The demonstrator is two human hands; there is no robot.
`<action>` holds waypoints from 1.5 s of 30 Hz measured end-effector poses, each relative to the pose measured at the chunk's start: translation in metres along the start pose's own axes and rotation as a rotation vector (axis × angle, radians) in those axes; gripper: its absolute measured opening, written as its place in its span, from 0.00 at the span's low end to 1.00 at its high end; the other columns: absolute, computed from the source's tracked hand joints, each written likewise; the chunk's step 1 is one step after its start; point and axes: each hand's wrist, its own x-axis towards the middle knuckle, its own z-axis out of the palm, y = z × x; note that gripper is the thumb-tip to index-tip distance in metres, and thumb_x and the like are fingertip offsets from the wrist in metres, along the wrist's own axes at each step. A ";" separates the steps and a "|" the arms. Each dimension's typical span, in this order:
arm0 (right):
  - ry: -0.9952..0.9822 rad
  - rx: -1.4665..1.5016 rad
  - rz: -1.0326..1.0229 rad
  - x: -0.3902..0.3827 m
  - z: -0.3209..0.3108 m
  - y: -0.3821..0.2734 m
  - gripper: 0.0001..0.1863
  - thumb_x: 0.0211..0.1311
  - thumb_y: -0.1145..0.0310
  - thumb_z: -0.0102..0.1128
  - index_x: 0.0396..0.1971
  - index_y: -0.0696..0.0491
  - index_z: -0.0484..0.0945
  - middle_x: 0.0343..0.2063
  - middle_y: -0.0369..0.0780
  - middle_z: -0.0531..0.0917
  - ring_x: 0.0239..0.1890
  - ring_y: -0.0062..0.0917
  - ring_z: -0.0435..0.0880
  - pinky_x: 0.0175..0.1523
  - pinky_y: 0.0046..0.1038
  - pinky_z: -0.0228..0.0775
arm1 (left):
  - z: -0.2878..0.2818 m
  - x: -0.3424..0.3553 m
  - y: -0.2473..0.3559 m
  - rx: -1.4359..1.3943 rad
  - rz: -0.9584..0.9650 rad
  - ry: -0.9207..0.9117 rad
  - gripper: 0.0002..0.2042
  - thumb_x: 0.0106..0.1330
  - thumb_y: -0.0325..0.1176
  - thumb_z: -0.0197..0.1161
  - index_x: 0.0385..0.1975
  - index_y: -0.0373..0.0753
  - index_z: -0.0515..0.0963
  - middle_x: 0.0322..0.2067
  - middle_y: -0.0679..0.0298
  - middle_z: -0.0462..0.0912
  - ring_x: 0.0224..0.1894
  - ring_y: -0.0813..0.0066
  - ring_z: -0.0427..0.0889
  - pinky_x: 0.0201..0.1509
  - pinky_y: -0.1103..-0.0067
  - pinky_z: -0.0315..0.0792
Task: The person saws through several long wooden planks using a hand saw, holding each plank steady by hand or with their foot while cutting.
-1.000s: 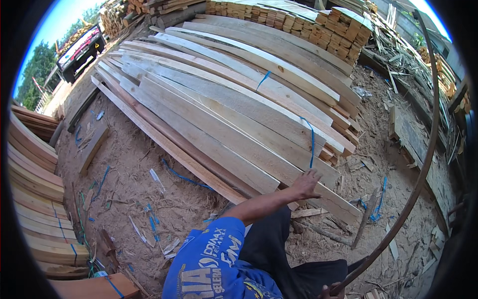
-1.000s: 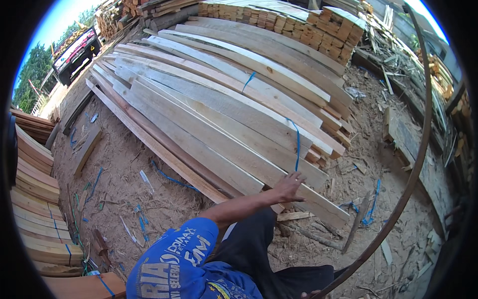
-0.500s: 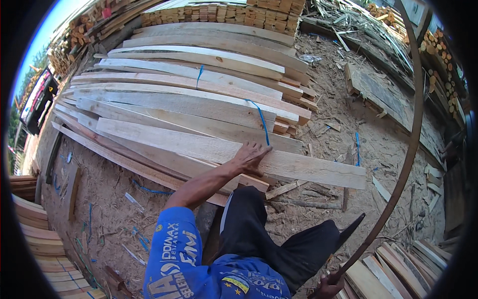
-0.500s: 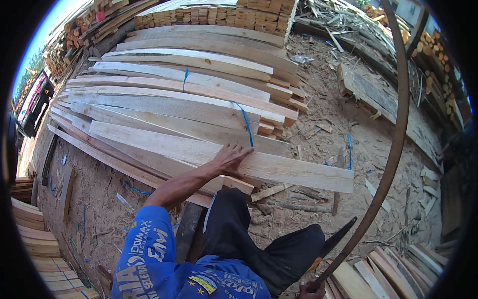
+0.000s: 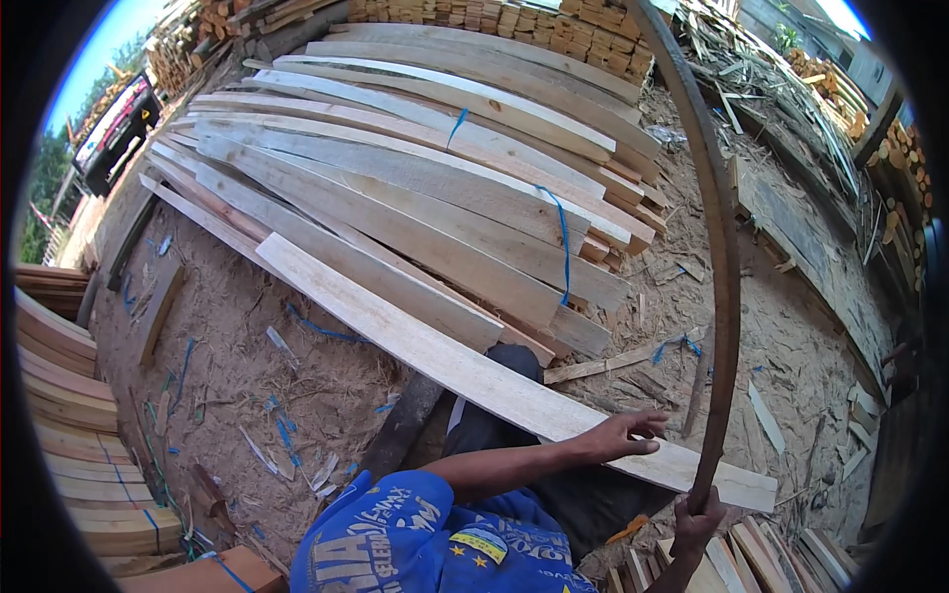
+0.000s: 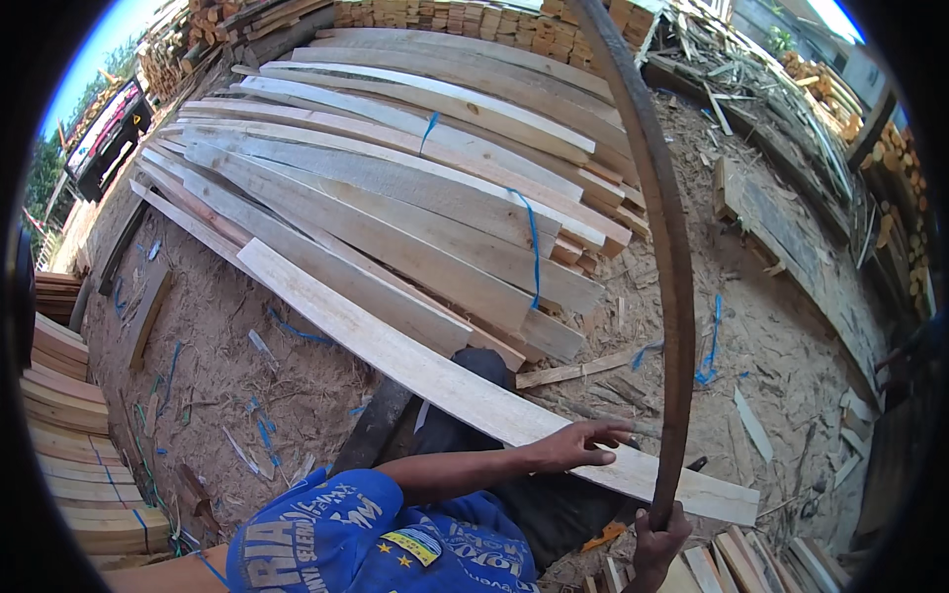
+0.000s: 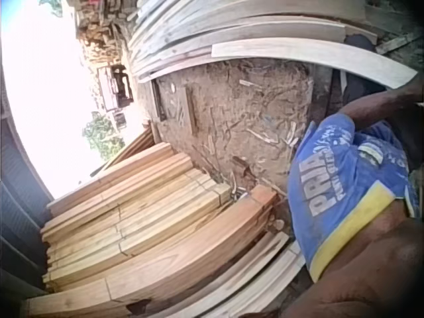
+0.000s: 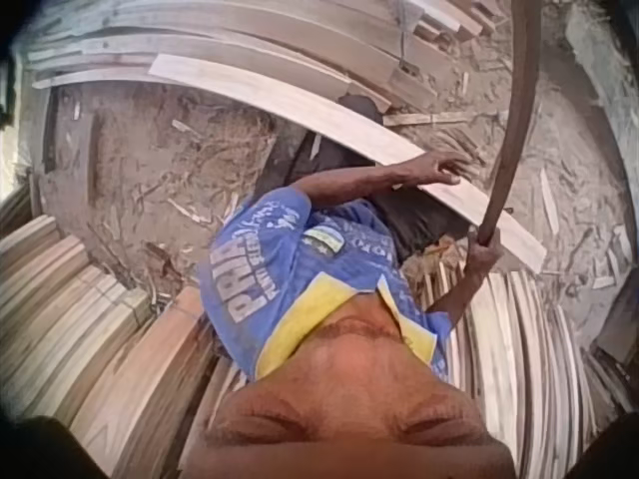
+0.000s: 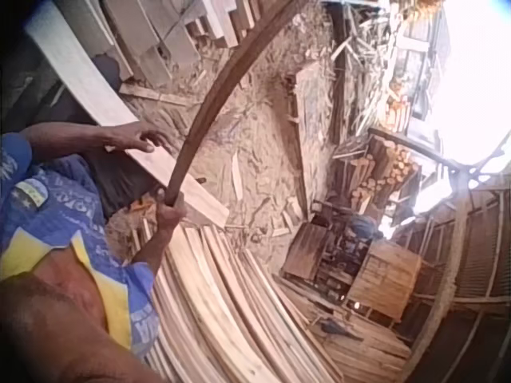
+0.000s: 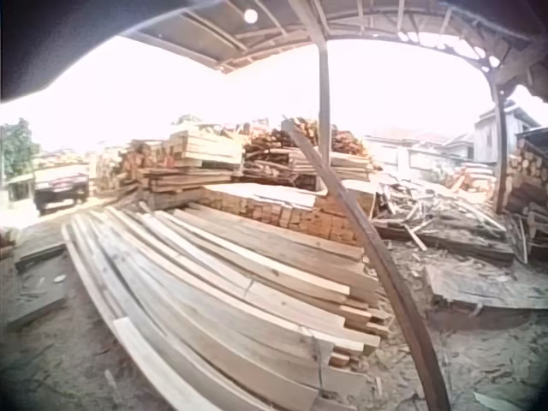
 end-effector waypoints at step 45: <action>0.436 -0.038 1.546 -0.166 0.195 0.266 0.28 0.50 0.57 0.66 0.49 0.57 0.72 0.48 0.51 0.76 0.51 0.42 0.75 0.55 0.39 0.69 | -0.095 0.032 -0.003 1.092 -0.651 -0.370 0.30 0.55 0.58 0.64 0.43 0.34 0.77 0.29 0.53 0.81 0.34 0.61 0.79 0.40 0.68 0.69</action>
